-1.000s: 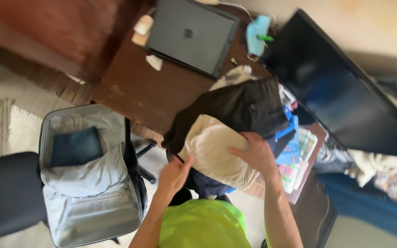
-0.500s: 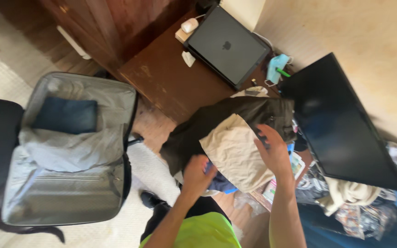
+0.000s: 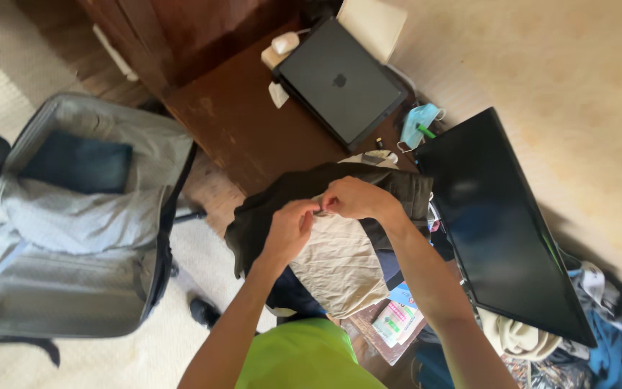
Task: The person picks up a suitcase, opens it on the floor, and packs a pair of jeans, a beige garment, and a dark garment into it after folding them on a desk.
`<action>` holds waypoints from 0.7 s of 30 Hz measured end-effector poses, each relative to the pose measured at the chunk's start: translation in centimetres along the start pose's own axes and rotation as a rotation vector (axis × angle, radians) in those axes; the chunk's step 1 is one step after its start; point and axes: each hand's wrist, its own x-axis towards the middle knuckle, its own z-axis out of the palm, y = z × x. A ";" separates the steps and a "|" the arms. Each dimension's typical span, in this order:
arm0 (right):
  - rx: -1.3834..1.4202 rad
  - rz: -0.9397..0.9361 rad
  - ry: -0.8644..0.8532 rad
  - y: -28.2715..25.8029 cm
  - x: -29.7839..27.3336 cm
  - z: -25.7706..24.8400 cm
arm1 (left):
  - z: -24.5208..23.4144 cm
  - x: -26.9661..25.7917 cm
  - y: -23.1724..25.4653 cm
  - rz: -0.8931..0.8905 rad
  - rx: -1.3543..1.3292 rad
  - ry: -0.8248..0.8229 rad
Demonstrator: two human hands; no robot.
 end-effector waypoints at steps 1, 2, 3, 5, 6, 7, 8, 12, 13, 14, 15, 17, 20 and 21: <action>0.077 -0.075 0.014 0.2 -0.2 -0.2 | 0.1 0.1 0.2 -0.057 -0.047 0.007; 0.082 -0.091 0.000 0.2 -0.1 -0.4 | 0.1 0.5 0.4 -0.072 -0.036 0.019; 0.137 -0.165 0.052 0.3 -0.3 -0.4 | 0.0 0.8 0.5 -0.237 -0.073 -0.057; 0.200 -0.255 0.098 0.5 -0.5 -0.2 | -0.1 1.2 0.7 -0.408 -0.102 -0.119; 0.259 -0.233 0.128 0.5 -0.5 0.0 | -0.3 1.5 0.7 -0.444 -0.057 -0.190; 0.319 -0.209 0.157 0.5 -0.4 0.1 | -0.5 1.8 0.6 -0.480 -0.011 -0.260; 0.325 -0.220 0.152 0.4 -0.6 0.3 | -0.4 1.9 0.5 -0.487 -0.003 -0.253; 0.385 -0.142 0.148 -0.1 -1.7 -0.1 | -0.2 2.4 0.1 -0.380 -0.096 -0.156; 0.405 -0.058 0.131 -0.4 -2.0 -0.2 | -0.2 2.5 -0.1 -0.291 -0.090 -0.119; 0.406 -0.061 0.128 -0.7 -2.2 -0.3 | 0.0 2.5 -0.2 -0.294 -0.087 -0.116; 0.311 -0.112 0.220 -1.1 -2.5 -0.2 | 0.2 2.6 -0.2 -0.203 -0.047 -0.084; 0.217 -0.167 0.308 -1.7 -2.8 -0.1 | 0.7 2.9 -0.3 -0.115 -0.002 -0.050; 0.174 -0.130 0.334 -2.3 -3.0 0.2 | 0.9 3.4 -0.4 -0.512 -0.137 -0.021; 0.169 -0.125 0.435 -2.4 -2.9 0.3 | 0.8 3.8 -0.4 -0.596 -0.136 0.030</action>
